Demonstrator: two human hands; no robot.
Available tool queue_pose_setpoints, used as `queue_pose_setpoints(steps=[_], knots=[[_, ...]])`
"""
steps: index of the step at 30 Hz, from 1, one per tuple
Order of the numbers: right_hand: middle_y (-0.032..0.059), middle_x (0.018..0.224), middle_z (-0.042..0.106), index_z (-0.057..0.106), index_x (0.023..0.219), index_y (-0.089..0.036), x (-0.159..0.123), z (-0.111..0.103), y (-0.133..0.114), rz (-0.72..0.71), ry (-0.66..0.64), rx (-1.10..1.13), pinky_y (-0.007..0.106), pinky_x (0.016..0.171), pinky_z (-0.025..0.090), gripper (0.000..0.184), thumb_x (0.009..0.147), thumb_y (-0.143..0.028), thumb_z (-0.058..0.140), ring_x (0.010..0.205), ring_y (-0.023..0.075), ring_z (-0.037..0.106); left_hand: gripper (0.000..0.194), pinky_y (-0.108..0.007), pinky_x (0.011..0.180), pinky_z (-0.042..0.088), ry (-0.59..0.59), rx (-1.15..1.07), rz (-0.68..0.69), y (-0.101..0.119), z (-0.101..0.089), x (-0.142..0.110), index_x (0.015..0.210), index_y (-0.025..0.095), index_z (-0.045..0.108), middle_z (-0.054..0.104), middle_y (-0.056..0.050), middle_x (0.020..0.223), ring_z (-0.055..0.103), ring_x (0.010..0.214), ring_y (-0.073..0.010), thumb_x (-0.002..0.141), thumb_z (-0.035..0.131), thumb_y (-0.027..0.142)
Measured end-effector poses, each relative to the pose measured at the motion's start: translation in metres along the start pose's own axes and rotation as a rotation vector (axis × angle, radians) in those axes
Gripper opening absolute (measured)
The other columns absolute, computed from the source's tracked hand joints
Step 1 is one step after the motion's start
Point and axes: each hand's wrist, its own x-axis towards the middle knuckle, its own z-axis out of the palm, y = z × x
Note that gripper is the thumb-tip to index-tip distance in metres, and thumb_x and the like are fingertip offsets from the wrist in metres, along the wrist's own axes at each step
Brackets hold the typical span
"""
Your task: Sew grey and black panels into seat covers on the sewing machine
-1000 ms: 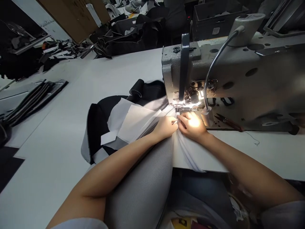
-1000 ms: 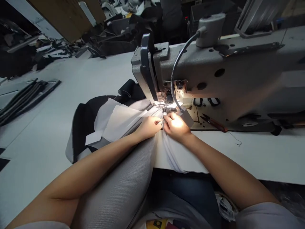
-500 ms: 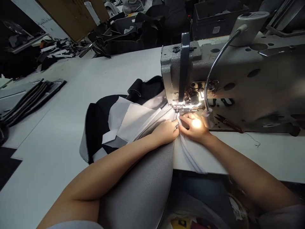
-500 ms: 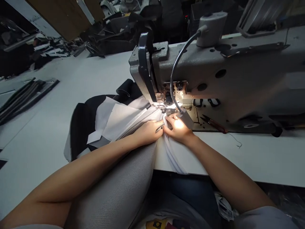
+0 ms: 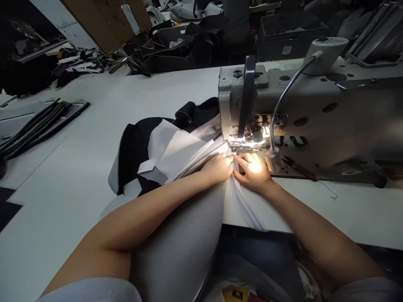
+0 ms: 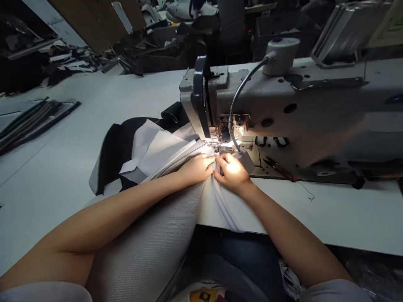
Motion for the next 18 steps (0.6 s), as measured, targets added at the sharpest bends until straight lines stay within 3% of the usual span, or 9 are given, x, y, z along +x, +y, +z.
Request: queue_pose_setpoints(steps=[10,18], knots=[[0.0112,0.106,0.065,0.065,0.121,-0.013,-0.003,0.005,0.004,0.032,0.002,0.012,0.035,0.082,0.045,0.040,0.086,-0.031,0.057,0.089,0.0230,0.055,0.030,-0.036,0.082,0.053,0.088,-0.082,-0.014,-0.005,0.008,-0.002,0.105,0.012,0.068,0.067,-0.014,0.097,0.064,0.089,-0.0255,0.087,0.045,0.015],[0.0100,0.106,0.065,0.065,0.121,-0.018,-0.005,0.007,0.004,0.050,-0.014,-0.015,0.039,0.084,0.044,0.037,0.090,-0.032,0.052,0.090,0.0243,0.055,0.033,-0.036,0.082,0.053,0.128,-0.156,0.014,-0.008,0.015,-0.007,0.111,0.013,0.067,0.067,-0.014,0.099,0.065,0.090,-0.0248,0.088,0.045,0.019]])
